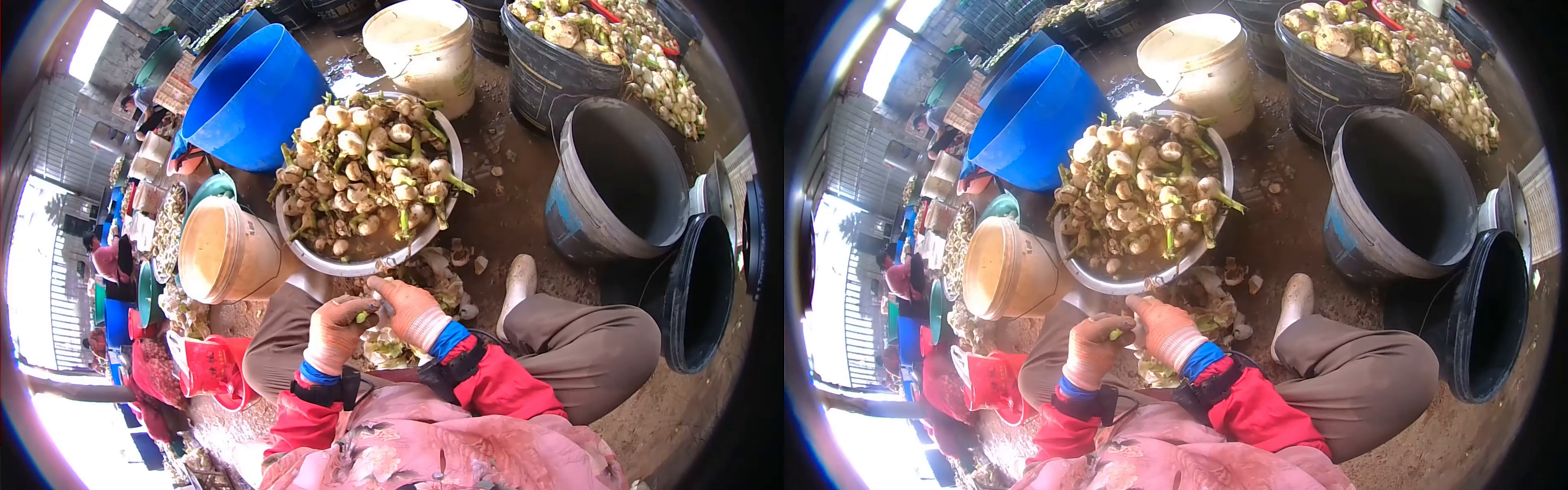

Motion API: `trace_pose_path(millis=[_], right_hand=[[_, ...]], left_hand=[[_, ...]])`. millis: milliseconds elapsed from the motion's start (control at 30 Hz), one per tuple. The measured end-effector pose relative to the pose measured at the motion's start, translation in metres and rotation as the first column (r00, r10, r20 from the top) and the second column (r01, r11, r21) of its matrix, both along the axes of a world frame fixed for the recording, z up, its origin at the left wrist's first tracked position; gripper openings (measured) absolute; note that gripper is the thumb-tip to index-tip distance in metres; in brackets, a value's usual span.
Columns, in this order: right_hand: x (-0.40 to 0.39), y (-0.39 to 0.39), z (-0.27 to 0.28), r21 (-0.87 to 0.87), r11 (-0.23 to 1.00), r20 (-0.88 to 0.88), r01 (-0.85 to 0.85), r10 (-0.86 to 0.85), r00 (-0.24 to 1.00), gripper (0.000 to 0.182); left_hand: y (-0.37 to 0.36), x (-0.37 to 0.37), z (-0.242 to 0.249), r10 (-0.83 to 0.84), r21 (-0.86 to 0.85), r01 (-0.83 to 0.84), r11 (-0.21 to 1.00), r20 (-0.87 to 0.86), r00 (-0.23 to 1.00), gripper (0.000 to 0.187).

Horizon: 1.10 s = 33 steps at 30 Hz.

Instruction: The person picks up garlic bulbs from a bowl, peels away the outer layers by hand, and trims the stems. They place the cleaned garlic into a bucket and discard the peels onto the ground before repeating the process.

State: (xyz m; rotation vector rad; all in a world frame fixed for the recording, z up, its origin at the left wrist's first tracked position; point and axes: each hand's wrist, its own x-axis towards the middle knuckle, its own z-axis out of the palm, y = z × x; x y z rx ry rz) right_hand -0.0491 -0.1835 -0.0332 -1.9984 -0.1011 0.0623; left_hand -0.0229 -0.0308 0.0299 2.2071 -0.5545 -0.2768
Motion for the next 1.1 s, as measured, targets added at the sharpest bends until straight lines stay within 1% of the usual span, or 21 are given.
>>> trace_pose_path(millis=[33,67,100,133,167,233,267,300,367,400,433,500,533,567,633,667,700,767,900,967,1100], right_hand=[[-0.001,-0.001,-0.002,0.051,0.997,0.036,0.061,-0.063,0.997,0.052],[-0.001,-0.002,-0.003,0.051,0.997,0.036,0.062,-0.064,0.997,0.052],[0.0,-0.005,-0.002,0.1,0.993,0.034,0.057,-0.061,0.998,0.05],[0.001,-0.008,-0.001,0.149,0.987,0.032,0.051,-0.056,0.998,0.048],[0.001,-0.01,-0.002,0.15,0.988,0.034,0.047,-0.052,0.998,0.048],[0.002,-0.013,-0.005,0.153,0.957,-0.011,-0.246,0.251,0.968,0.038],[-0.001,-0.011,-0.012,0.291,0.919,-0.024,-0.268,0.287,0.958,0.04],[-0.002,-0.009,-0.008,0.56,0.783,-0.04,-0.271,0.353,0.935,0.044],[-0.002,-0.018,-0.002,0.861,0.427,0.086,-0.277,0.414,0.906,0.037],[-0.001,-0.027,0.014,0.898,0.389,0.038,-0.203,0.393,0.919,0.022],[-0.001,-0.034,0.017,0.885,0.436,0.037,-0.165,0.287,0.957,0.02],[-0.002,-0.047,0.012,0.971,0.237,-0.025,-0.031,0.229,0.973,0.018],[-0.001,-0.05,0.011,0.968,0.241,-0.122,0.072,0.198,0.973,0.014],[-0.004,-0.053,0.013,0.925,0.363,-0.171,0.111,0.137,0.976,0.015],[0.007,-0.045,-0.03,0.72,0.692,-0.129,-0.039,0.189,0.974,0.027],[0.003,-0.035,-0.043,0.263,0.961,-0.176,-0.086,0.135,0.975,0.036],[0.004,-0.03,-0.013,-0.157,0.953,-0.333,-0.259,0.196,0.922,0.035],[-0.003,-0.014,-0.045,-0.091,0.992,-0.291,-0.081,0.051,0.955,0.034],[0.005,-0.014,-0.043,0.012,0.997,-0.183,0.071,-0.068,0.981,0.034],[0.008,-0.018,-0.044,0.115,0.984,-0.273,0.139,-0.103,0.956,0.036],[0.006,-0.012,-0.067,0.073,0.989,-0.378,0.132,-0.095,0.921,0.033]], left_hand=[[0.001,-0.001,0.001,0.0,0.0,0.0,1.0,0.0,1.0,0.026],[0.003,-0.002,0.002,0.123,-0.199,-0.177,0.964,-0.255,0.959,0.024],[0.006,-0.002,0.003,0.177,-0.336,-0.385,0.86,-0.511,0.841,0.022],[0.011,-0.001,0.002,0.176,-0.415,-0.471,0.779,-0.575,0.799,0.024],[0.017,0.004,-0.006,0.18,-0.416,-0.473,0.777,-0.573,0.799,0.024],[0.022,0.014,-0.018,-0.011,-0.746,-0.472,0.47,-0.54,0.842,0.03],[0.024,0.014,-0.024,-0.037,-0.699,-0.641,0.318,-0.684,0.728,0.037],[0.015,0.015,-0.02,0.044,-0.67,-0.71,0.217,-0.72,0.693,0.034],[0.038,0.02,-0.04,0.081,-0.6,-0.751,0.276,-0.764,0.641,0.031],[0.026,0.022,-0.035,0.157,-0.567,-0.806,0.172,-0.792,0.59,0.025],[0.027,0.022,-0.037,0.158,-0.567,-0.807,0.168,-0.792,0.59,0.025],[0.033,0.026,-0.046,0.169,-0.437,-0.899,0.03,-0.884,0.436,0.021],[0.039,0.028,-0.051,0.224,-0.431,-0.901,0.053,-0.874,0.431,0.02],[0.042,0.027,-0.057,0.224,-0.431,-0.901,0.048,-0.875,0.43,0.02],[0.036,0.023,-0.049,0.245,-0.379,-0.925,0.007,-0.896,0.369,0.022],[0.033,0.022,-0.046,0.243,-0.38,-0.925,0.004,-0.897,0.37,0.022],[0.029,0.02,-0.043,0.283,-0.36,-0.933,0.023,-0.892,0.351,0.023],[0.024,0.016,-0.042,0.323,-0.334,-0.942,0.044,-0.887,0.33,0.024],[0.027,0.011,-0.048,0.347,-0.306,-0.947,0.098,-0.881,0.321,0.025],[0.03,0.009,-0.039,0.404,-0.295,-0.827,0.479,-0.762,0.506,0.024],[0.029,0.02,-0.024,0.4,-0.247,-0.87,0.428,-0.811,0.427,0.018]])
